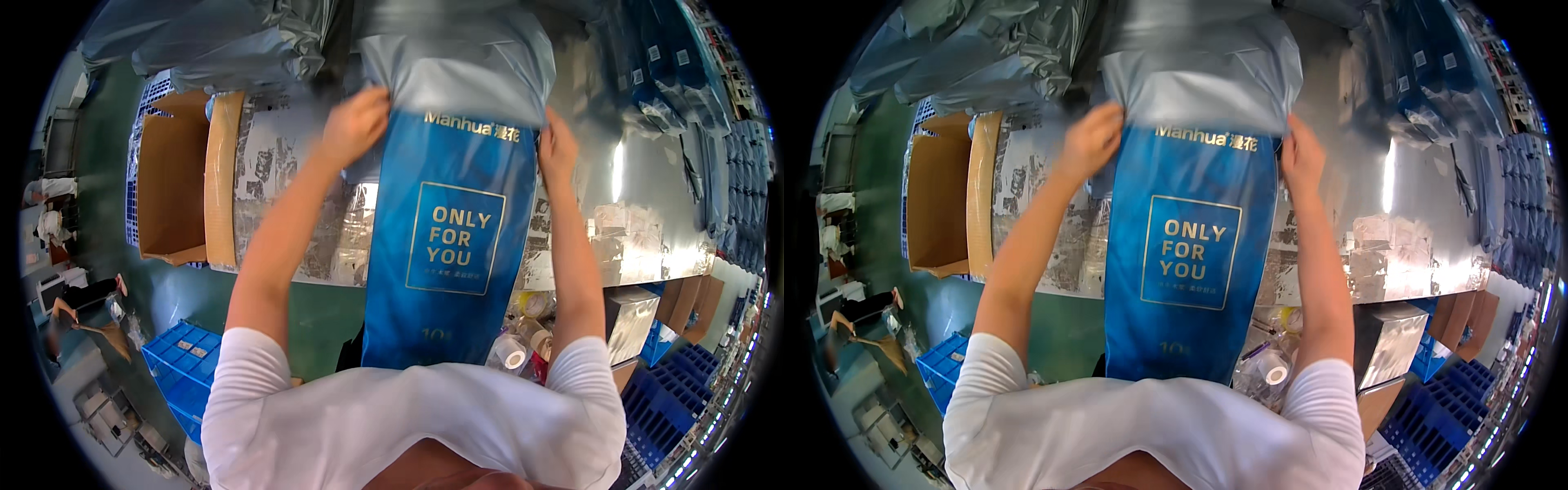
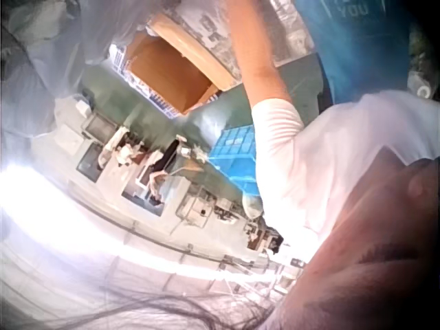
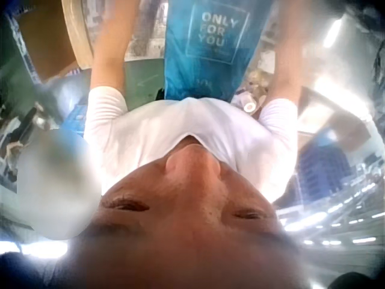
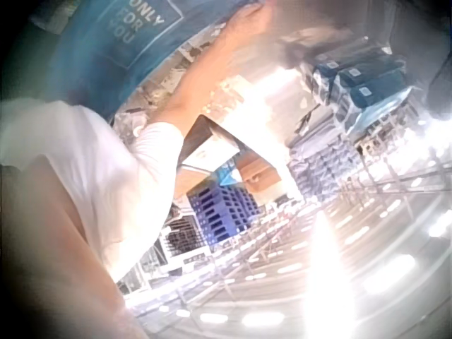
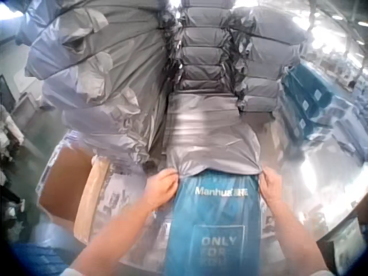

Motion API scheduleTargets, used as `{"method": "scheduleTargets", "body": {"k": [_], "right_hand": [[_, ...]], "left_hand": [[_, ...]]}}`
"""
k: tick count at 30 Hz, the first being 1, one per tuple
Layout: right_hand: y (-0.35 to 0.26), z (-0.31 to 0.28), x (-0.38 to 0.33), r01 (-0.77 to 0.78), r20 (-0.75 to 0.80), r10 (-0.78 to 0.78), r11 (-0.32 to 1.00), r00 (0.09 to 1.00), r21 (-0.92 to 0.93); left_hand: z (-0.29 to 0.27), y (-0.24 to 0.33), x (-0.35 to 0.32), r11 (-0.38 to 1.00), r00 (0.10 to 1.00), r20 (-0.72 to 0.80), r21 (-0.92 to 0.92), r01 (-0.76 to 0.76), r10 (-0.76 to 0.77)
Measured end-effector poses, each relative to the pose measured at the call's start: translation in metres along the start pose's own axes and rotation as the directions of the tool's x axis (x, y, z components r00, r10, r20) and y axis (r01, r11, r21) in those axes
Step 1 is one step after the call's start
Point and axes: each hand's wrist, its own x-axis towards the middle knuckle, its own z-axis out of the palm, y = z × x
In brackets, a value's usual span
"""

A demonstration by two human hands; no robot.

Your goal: The person repeatedly picks up gray poly mailers, inserts blue product packages into them, and seals the mailers on a metal workbench. The person stacks the sealed packages on the table.

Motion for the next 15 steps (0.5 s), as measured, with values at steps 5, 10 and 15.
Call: {"method": "scheduleTargets", "body": {"k": [5,10,15], "right_hand": [[0.006,0.017,-0.041,-0.191,0.157,0.215,0.969,0.964,-0.158],[0.032,0.003,-0.060,-0.136,0.506,0.400,0.867,0.764,-0.480],[-0.013,-0.055,-0.153,0.163,0.853,0.349,0.885,0.388,-0.436]], "left_hand": [[0.019,0.015,0.004,0.730,0.655,0.323,0.293,0.618,-0.684],[0.011,0.028,-0.005,0.644,0.401,0.518,0.471,0.604,-0.755],[-0.046,0.105,-0.080,0.772,0.175,0.784,0.498,0.395,-0.595]]}}
